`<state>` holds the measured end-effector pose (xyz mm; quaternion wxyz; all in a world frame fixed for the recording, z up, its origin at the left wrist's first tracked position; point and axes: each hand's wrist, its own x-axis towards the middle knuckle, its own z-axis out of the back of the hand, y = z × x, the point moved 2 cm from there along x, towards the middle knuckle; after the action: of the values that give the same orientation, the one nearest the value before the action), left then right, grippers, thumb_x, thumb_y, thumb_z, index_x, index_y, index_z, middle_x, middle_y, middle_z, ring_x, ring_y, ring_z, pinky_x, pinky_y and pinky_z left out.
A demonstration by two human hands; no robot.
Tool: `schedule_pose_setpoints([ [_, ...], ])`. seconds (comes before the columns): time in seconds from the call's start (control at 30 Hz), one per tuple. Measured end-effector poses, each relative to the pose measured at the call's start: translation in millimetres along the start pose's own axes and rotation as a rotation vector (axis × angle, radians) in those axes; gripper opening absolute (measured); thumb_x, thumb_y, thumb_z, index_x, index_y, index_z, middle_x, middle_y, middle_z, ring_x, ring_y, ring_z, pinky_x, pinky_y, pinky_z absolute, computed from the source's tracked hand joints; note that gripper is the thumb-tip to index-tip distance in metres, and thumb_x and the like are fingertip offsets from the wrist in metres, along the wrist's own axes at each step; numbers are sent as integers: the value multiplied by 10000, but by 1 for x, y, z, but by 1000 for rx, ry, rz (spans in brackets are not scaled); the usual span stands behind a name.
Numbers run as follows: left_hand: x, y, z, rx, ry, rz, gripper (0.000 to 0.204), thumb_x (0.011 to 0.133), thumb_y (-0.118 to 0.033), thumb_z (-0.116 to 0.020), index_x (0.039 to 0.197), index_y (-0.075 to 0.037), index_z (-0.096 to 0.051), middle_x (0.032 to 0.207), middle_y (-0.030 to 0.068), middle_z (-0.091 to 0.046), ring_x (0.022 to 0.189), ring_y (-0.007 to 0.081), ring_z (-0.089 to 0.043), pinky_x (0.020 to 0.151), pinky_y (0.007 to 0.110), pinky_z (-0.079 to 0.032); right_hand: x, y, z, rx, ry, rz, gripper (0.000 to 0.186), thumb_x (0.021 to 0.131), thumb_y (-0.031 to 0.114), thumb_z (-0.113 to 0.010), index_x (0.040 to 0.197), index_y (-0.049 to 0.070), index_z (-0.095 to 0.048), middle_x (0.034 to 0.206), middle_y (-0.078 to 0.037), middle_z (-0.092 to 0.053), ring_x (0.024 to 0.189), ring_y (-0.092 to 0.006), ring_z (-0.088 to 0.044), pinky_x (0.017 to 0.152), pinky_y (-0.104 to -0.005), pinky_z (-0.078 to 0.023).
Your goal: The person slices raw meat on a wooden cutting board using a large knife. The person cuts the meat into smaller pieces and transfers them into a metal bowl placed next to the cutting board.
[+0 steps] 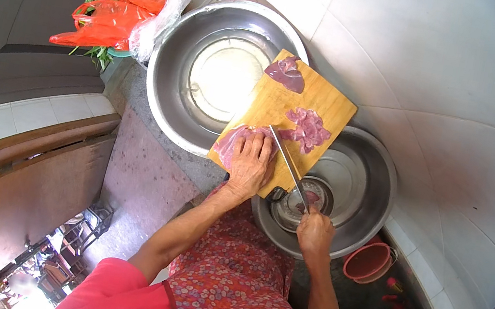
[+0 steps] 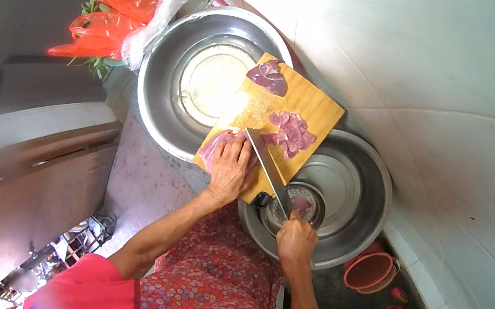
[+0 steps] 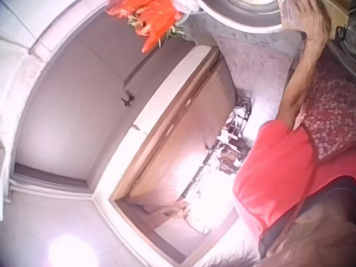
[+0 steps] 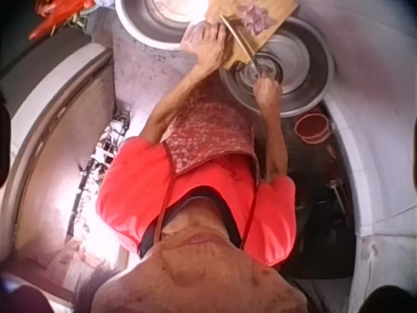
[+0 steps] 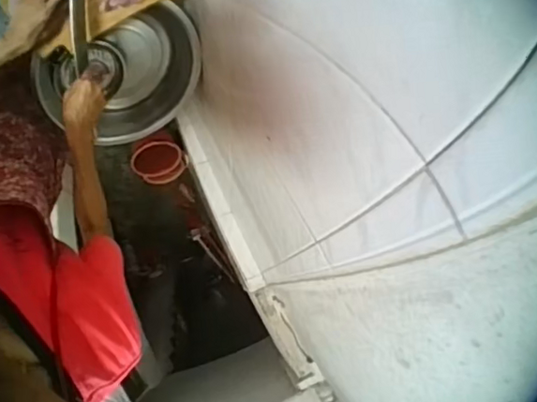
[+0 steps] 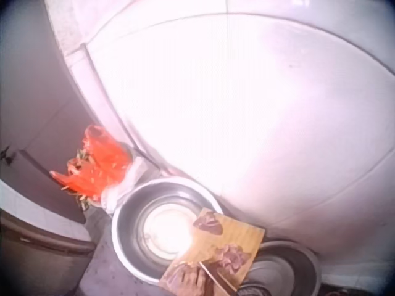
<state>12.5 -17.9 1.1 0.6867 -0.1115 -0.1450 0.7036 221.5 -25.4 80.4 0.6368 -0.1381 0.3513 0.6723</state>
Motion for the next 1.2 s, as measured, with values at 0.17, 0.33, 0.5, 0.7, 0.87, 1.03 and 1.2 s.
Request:
schedule_pose_setpoints([
  [0.17,0,0,-14,178,-24,-4,689,803,-215,-707,1367,87,-453,1333,263,-529,1187,395,-522,1072,548,-339,16,20,-2,-11,24,52,174,834,102,-641,976,1,-639,889,-261,-698,880,-433,-692,804,-537,-534],
  [0.33,25,4,-2,-57,-82,165,667,733,-163,-723,1334,42,-519,1207,197,-622,1057,334,-589,1005,467,-394,50,37,-4,75,46,-11,235,871,113,-608,1066,-8,-659,959,-283,-694,959,-471,-668,851,-565,-516],
  [0.5,43,33,19,-477,23,444,469,754,-68,-697,1217,-15,-653,967,138,-732,847,242,-699,825,360,-529,39,15,-1,189,-8,-51,218,944,182,-591,1020,4,-693,902,-270,-689,939,-496,-643,847,-540,-501],
  [0.7,33,49,29,-1288,84,655,374,854,47,-609,1221,-8,-660,987,51,-730,819,109,-679,745,261,-559,31,5,-8,289,-16,-82,220,946,193,-608,998,1,-700,912,-282,-681,940,-492,-638,828,-533,-499],
  [0.87,34,33,47,-1131,132,576,443,835,51,-592,1267,-35,-642,1081,79,-737,892,160,-703,770,315,-577,29,0,-13,289,-66,-94,246,952,216,-615,972,-15,-698,885,-286,-681,914,-493,-646,814,-537,-503],
  [1.03,15,7,1,-283,-116,61,539,753,-61,-729,1279,-29,-615,1261,141,-650,1156,319,-604,1020,481,-378,25,-7,-4,341,-60,-91,254,954,223,-602,937,-16,-686,854,-309,-664,862,-507,-638,792,-568,-490],
  [1.2,7,-5,1,-221,-174,-20,569,807,-190,-793,1314,-17,-603,1376,168,-571,1226,366,-555,1092,535,-337,10,-10,2,338,-105,-48,222,948,196,-607,927,-16,-672,820,-297,-655,787,-497,-635,720,-561,-491],
])
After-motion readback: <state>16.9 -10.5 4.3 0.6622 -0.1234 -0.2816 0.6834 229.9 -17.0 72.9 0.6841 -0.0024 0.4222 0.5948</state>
